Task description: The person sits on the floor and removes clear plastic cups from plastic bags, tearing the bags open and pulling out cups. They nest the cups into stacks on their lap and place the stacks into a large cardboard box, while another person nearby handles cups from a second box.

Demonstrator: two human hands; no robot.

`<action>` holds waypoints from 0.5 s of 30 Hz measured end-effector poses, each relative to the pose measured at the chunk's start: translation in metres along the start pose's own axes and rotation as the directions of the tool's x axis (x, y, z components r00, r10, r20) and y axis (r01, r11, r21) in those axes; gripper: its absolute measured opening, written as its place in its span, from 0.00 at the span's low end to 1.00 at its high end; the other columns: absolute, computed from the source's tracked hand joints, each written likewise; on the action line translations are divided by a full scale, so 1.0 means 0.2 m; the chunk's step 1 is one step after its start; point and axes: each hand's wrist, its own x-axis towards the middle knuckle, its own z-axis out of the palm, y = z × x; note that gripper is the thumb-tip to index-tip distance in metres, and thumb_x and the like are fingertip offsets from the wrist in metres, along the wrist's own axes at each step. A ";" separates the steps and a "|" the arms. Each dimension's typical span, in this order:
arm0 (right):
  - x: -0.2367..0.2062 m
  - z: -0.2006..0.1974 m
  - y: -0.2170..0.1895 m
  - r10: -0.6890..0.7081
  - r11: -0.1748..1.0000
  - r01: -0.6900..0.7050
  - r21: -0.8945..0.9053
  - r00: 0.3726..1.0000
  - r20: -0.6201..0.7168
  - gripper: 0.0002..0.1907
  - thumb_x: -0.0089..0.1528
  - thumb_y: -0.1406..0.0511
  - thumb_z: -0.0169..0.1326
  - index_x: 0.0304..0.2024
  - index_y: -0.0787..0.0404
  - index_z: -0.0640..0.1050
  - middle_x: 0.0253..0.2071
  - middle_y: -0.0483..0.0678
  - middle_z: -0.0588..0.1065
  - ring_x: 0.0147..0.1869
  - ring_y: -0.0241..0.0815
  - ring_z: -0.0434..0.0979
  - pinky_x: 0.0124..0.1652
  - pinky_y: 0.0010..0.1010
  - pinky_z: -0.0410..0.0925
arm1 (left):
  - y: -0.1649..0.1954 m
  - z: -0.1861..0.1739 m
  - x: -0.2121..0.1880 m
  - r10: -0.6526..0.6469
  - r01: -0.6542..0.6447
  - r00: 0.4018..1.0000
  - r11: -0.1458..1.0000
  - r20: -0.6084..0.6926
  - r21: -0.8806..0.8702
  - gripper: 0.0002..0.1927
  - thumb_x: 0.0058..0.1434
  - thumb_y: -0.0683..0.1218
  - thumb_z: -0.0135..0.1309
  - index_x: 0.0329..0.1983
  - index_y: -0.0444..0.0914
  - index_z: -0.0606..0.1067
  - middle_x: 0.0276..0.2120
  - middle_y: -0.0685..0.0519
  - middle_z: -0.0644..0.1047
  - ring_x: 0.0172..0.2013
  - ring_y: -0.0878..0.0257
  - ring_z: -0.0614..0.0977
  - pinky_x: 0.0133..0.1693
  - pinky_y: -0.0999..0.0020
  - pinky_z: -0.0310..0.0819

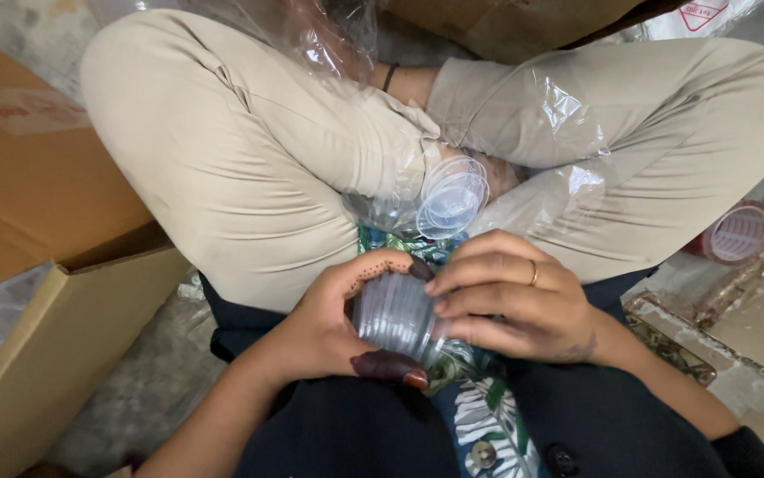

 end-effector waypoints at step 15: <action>-0.08 -0.18 0.08 0.486 0.808 -0.425 -0.408 0.872 0.054 0.14 0.56 0.65 0.65 0.44 0.58 0.81 0.47 0.47 0.78 0.53 0.50 0.78 0.51 0.41 0.73 | -0.03 0.00 -0.02 0.022 -0.020 1.000 0.996 0.018 -0.092 0.47 0.49 0.43 0.77 0.70 0.37 0.64 0.65 0.48 0.74 0.67 0.59 0.74 0.69 0.61 0.68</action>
